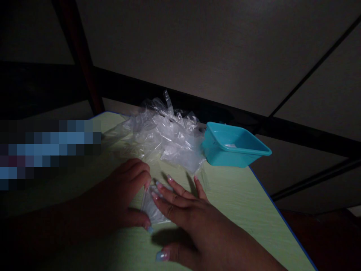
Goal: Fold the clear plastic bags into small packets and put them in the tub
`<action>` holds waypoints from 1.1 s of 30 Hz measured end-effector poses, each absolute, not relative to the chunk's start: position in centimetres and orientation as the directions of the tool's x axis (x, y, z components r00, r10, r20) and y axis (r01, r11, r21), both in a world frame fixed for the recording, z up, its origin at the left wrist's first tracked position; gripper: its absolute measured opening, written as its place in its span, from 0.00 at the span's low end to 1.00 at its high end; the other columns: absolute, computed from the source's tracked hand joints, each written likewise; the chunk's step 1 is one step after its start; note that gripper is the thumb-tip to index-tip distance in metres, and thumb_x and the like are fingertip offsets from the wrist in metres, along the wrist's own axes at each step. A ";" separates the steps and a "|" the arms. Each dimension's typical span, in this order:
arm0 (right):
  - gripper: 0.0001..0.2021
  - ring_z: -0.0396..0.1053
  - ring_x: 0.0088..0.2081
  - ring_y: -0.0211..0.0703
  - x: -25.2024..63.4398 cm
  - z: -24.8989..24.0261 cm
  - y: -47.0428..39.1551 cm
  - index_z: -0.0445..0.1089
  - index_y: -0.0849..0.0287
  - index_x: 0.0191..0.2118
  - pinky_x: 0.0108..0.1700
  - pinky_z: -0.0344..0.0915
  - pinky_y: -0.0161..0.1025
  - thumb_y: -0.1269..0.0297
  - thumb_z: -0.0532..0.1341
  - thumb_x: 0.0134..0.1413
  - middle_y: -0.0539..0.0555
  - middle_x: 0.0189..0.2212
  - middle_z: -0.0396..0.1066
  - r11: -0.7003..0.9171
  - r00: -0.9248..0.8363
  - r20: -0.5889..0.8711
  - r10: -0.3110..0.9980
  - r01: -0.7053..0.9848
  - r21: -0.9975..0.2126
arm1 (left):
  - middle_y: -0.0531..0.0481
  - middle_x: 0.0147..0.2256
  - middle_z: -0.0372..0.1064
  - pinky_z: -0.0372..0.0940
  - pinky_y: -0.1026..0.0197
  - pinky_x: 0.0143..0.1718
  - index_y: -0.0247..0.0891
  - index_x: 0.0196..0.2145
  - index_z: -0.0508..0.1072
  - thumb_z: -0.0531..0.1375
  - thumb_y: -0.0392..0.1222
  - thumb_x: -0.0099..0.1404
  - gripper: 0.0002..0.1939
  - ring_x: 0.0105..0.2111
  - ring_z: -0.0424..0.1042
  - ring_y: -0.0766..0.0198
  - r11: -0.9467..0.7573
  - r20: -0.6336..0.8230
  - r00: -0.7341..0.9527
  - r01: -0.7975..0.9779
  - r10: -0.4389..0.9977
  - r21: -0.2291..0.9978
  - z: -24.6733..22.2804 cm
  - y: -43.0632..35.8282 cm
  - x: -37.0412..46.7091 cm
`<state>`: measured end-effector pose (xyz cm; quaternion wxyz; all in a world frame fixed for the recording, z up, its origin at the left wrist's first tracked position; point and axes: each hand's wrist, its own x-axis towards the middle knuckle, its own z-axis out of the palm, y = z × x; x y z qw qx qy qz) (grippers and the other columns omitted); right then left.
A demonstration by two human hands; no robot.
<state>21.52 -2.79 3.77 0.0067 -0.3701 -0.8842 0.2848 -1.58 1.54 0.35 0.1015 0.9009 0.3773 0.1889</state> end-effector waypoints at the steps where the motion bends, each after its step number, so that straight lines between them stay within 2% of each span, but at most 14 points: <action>1: 0.38 0.33 0.67 0.54 21.2 3.7 -2.9 0.40 0.42 0.67 0.60 0.12 0.60 0.50 0.61 0.56 0.51 0.67 0.40 0.567 -0.737 -0.204 0.644 0.639 -0.520 | 0.48 0.37 0.60 0.59 0.50 0.41 0.37 0.31 0.65 0.73 0.59 0.39 0.31 0.40 0.59 0.51 -0.699 0.271 0.645 0.636 0.714 0.329 0.3 1.5 -1.6; 4: 0.35 0.37 0.67 0.54 20.9 3.8 -3.0 0.44 0.42 0.66 0.60 0.10 0.60 0.51 0.61 0.57 0.52 0.66 0.45 0.566 -0.752 -0.219 0.621 0.624 -0.539 | 0.48 0.37 0.60 0.59 0.50 0.41 0.37 0.31 0.64 0.72 0.60 0.40 0.31 0.39 0.58 0.53 -0.701 0.285 0.642 0.628 0.712 0.337 0.3 1.5 -1.6; 9: 0.32 0.29 0.67 0.57 22.1 4.4 -2.9 0.47 0.38 0.64 0.60 0.15 0.65 0.50 0.60 0.57 0.50 0.67 0.39 0.543 -0.718 -0.267 0.643 0.673 -0.502 | 0.48 0.37 0.60 0.58 0.50 0.41 0.37 0.31 0.64 0.73 0.59 0.39 0.31 0.40 0.58 0.52 -0.691 0.272 0.637 0.633 0.721 0.349 0.3 1.5 -1.7; 14: 0.29 0.31 0.67 0.58 22.7 5.1 -2.6 0.50 0.39 0.63 0.60 0.17 0.65 0.48 0.59 0.58 0.51 0.67 0.39 0.507 -0.703 -0.319 0.635 0.691 -0.514 | 0.48 0.37 0.60 0.58 0.50 0.41 0.37 0.31 0.64 0.73 0.59 0.39 0.31 0.40 0.59 0.52 -0.688 0.270 0.634 0.648 0.725 0.327 0.5 1.4 -1.6; 19: 0.27 0.30 0.67 0.58 22.8 5.4 -2.4 0.52 0.36 0.62 0.59 0.14 0.66 0.49 0.59 0.58 0.50 0.67 0.38 0.484 -0.697 -0.354 0.624 0.700 -0.524 | 0.48 0.38 0.61 0.60 0.50 0.42 0.37 0.31 0.66 0.74 0.58 0.38 0.31 0.40 0.59 0.52 -0.681 0.267 0.627 0.655 0.732 0.328 0.5 1.3 -1.6; 22: 0.27 0.28 0.67 0.57 22.8 5.6 -2.2 0.52 0.35 0.62 0.58 0.11 0.66 0.52 0.59 0.59 0.48 0.67 0.36 0.486 -0.709 -0.359 0.607 0.689 -0.538 | 0.44 0.45 0.60 0.59 0.46 0.47 0.38 0.38 0.71 0.74 0.58 0.39 0.32 0.47 0.58 0.46 -0.723 0.323 0.647 0.613 0.691 0.319 -0.1 1.4 -1.7; 25: 0.27 0.28 0.67 0.57 22.9 5.7 -2.0 0.53 0.35 0.61 0.58 0.13 0.67 0.54 0.60 0.59 0.47 0.67 0.36 0.494 -0.725 -0.350 0.593 0.671 -0.554 | 0.45 0.53 0.57 0.53 0.44 0.55 0.47 0.44 0.74 0.69 0.59 0.50 0.26 0.56 0.52 0.42 -0.829 0.388 0.732 0.500 0.560 0.252 -0.5 1.5 -1.7; 27: 0.26 0.27 0.67 0.57 23.0 5.6 -2.0 0.56 0.36 0.61 0.58 0.15 0.68 0.55 0.61 0.58 0.47 0.67 0.37 0.503 -0.733 -0.336 0.591 0.661 -0.557 | 0.47 0.54 0.60 0.50 0.45 0.58 0.50 0.45 0.74 0.66 0.58 0.56 0.21 0.58 0.52 0.44 -0.887 0.362 0.810 0.405 0.461 0.221 -0.4 1.5 -1.9; 30: 0.26 0.28 0.67 0.58 23.2 5.4 -2.0 0.59 0.39 0.60 0.60 0.17 0.67 0.55 0.63 0.56 0.48 0.67 0.36 0.531 -0.750 -0.295 0.592 0.638 -0.558 | 0.47 0.59 0.59 0.47 0.49 0.62 0.49 0.53 0.68 0.61 0.60 0.62 0.25 0.60 0.55 0.49 -0.926 0.282 0.892 0.289 0.352 0.243 0.2 1.4 -2.3; 33: 0.27 0.29 0.67 0.58 23.5 5.1 -2.1 0.59 0.41 0.60 0.60 0.20 0.66 0.56 0.63 0.55 0.48 0.68 0.35 0.549 -0.766 -0.264 0.586 0.615 -0.566 | 0.46 0.65 0.47 0.46 0.51 0.63 0.47 0.63 0.56 0.56 0.62 0.64 0.34 0.62 0.52 0.50 -0.919 0.178 0.932 0.253 0.315 0.303 0.4 1.3 -2.8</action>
